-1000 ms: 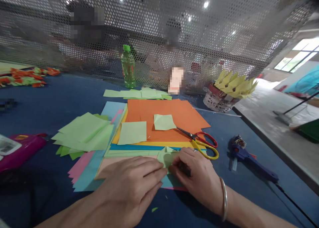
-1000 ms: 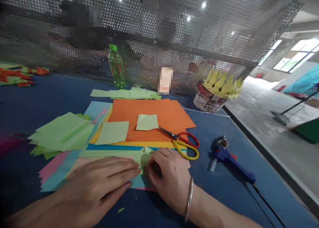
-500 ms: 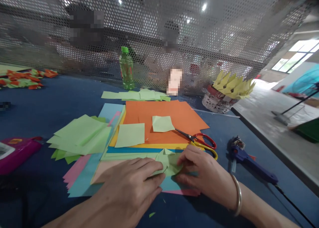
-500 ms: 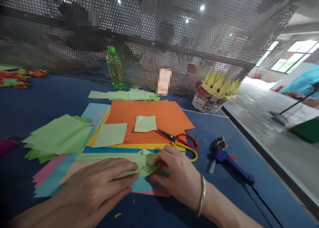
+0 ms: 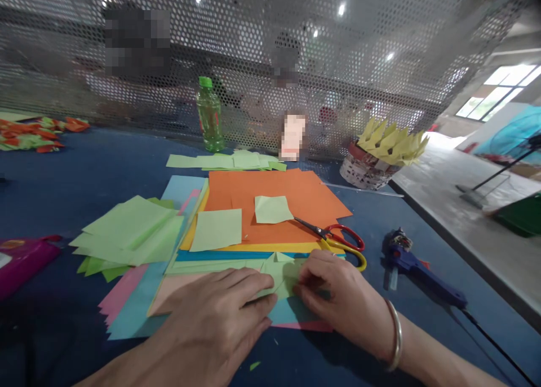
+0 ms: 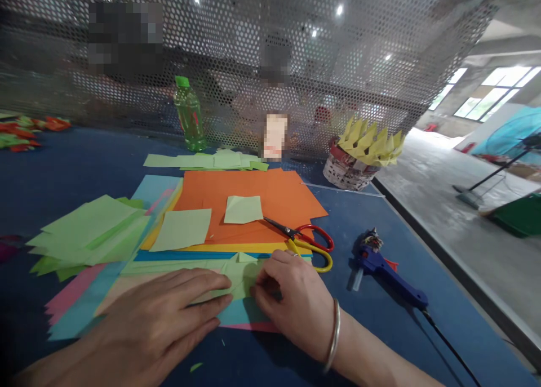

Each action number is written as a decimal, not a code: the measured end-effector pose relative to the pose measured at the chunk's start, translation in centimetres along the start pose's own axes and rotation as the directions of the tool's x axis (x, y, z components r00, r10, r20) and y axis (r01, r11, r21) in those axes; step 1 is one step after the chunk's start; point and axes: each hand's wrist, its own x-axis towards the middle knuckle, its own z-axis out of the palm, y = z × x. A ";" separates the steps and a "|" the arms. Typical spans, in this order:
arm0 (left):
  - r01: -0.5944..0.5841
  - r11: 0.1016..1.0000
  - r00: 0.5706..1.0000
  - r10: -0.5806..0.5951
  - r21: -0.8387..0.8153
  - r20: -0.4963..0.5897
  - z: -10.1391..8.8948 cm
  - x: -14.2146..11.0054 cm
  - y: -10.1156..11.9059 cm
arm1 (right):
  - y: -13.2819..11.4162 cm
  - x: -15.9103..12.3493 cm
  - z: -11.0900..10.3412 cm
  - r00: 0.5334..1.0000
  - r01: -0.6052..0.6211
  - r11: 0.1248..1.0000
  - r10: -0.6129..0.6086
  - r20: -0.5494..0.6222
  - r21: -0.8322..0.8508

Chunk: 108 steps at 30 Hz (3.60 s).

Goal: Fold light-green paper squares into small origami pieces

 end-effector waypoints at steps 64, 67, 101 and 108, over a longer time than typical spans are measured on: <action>0.082 0.994 0.994 -0.086 -0.076 -0.059 0.4 -0.4 -0.4 | -0.2 -0.5 -0.3 0.994 0.113 0.993 -0.113 0.007 0.038; 0.096 0.993 0.994 -0.099 -0.065 -0.046 0.5 -0.4 -0.4 | -0.2 -0.7 -0.3 0.980 0.197 0.980 -0.197 -0.016 0.020; 0.234 0.970 0.966 -0.240 -0.070 -0.098 0.5 -0.5 -1.9 | 0.2 -0.7 0.2 0.958 0.284 0.951 -0.286 0.000 -0.119; 0.465 0.846 0.881 -0.472 -0.259 0.040 0.1 -0.2 -1.5 | 0.2 -1.0 0.3 0.913 0.375 0.915 -0.392 -0.110 -0.147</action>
